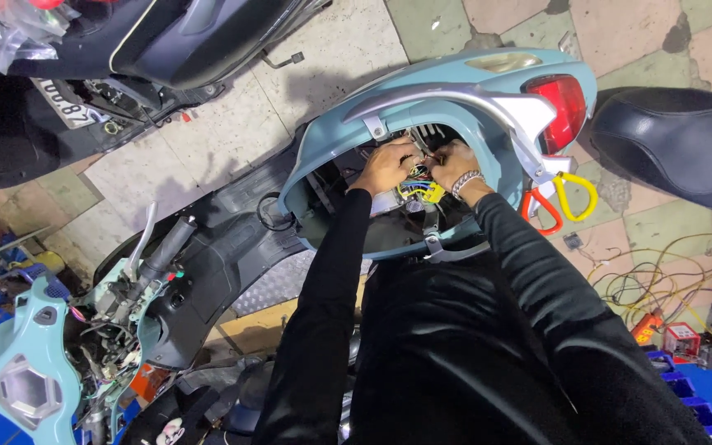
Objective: Installing a new electronic controller into an electric scooter and using a multimeter to verify electrical connections.
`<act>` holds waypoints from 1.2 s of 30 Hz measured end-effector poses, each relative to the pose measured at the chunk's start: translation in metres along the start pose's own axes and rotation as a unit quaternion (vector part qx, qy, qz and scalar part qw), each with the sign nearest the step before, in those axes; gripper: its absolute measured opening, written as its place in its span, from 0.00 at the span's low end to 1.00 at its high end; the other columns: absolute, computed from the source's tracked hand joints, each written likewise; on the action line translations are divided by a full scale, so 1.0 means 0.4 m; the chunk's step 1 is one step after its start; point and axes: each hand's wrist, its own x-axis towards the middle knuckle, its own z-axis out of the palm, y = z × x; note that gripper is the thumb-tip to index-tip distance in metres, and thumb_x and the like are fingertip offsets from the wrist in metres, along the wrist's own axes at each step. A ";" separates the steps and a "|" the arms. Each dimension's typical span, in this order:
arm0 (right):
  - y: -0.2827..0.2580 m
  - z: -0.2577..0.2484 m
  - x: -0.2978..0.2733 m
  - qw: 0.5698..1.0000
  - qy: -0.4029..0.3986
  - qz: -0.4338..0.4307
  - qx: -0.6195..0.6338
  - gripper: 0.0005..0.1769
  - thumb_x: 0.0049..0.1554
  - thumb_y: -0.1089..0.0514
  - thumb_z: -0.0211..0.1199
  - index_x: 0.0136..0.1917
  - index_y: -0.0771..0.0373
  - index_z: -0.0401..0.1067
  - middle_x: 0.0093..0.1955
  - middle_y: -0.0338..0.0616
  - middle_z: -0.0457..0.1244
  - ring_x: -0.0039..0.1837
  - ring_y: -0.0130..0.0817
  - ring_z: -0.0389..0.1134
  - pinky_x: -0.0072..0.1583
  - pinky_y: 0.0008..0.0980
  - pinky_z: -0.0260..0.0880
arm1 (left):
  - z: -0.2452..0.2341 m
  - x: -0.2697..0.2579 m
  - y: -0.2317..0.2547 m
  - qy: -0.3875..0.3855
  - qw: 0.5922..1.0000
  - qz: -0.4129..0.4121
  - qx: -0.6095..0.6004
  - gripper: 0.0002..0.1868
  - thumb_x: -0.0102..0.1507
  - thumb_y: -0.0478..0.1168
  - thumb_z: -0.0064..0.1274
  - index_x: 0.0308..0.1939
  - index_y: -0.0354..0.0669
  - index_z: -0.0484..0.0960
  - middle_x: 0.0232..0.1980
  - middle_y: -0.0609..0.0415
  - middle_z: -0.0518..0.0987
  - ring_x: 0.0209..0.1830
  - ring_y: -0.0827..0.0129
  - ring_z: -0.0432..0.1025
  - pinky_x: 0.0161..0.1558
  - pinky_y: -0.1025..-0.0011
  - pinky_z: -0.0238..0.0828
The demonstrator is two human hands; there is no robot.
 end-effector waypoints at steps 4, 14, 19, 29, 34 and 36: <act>-0.009 -0.015 -0.008 1.000 0.002 0.009 0.010 0.18 0.51 0.38 0.66 0.46 0.50 0.82 0.48 0.44 0.69 0.56 0.50 0.72 0.59 0.44 0.74 | -0.002 0.011 -0.006 0.002 1.000 0.003 -0.006 0.08 0.68 0.46 0.50 0.41 0.50 0.81 0.47 0.52 0.80 0.49 0.43 0.75 0.51 0.49 0.74; 0.000 -0.041 -0.020 0.997 -0.039 -0.002 0.066 0.18 0.50 0.44 0.65 0.54 0.42 0.79 0.54 0.41 0.69 0.60 0.52 0.70 0.63 0.49 0.72 | -0.036 -0.013 0.048 0.033 0.999 -0.010 -0.010 0.10 0.71 0.44 0.46 0.40 0.49 0.82 0.43 0.54 0.78 0.44 0.48 0.76 0.49 0.53 0.74; -0.147 -0.145 -0.109 1.000 -0.008 0.025 -0.003 0.16 0.54 0.62 0.57 0.57 0.57 0.64 0.52 0.55 0.68 0.58 0.60 0.71 0.59 0.58 0.73 | -0.028 -0.020 0.046 0.059 0.997 -0.034 0.034 0.09 0.70 0.47 0.47 0.43 0.53 0.82 0.47 0.58 0.80 0.48 0.48 0.77 0.49 0.51 0.75; -0.145 -0.118 -0.067 0.974 -0.001 -0.034 -0.222 0.13 0.52 0.56 0.62 0.51 0.54 0.80 0.61 0.43 0.64 0.56 0.51 0.71 0.53 0.51 0.78 | -0.044 -0.031 0.052 0.051 0.998 -0.028 0.021 0.10 0.71 0.47 0.47 0.45 0.53 0.83 0.49 0.59 0.80 0.50 0.51 0.77 0.50 0.54 0.75; -0.049 -0.109 0.018 0.990 -0.121 -0.074 0.007 0.17 0.57 0.44 0.61 0.57 0.47 0.80 0.58 0.49 0.70 0.61 0.59 0.69 0.60 0.58 0.71 | -0.065 -0.037 0.090 0.076 0.997 -0.007 -0.020 0.11 0.73 0.42 0.45 0.49 0.47 0.83 0.49 0.55 0.81 0.49 0.48 0.77 0.49 0.52 0.75; -0.091 -0.189 -0.032 0.980 -0.171 -0.054 0.088 0.22 0.62 0.41 0.55 0.62 0.52 0.76 0.60 0.58 0.69 0.64 0.65 0.66 0.66 0.60 0.66 | -0.082 -0.045 0.132 0.084 0.996 -0.002 -0.034 0.14 0.73 0.41 0.44 0.49 0.35 0.81 0.48 0.41 0.81 0.46 0.40 0.76 0.47 0.47 0.75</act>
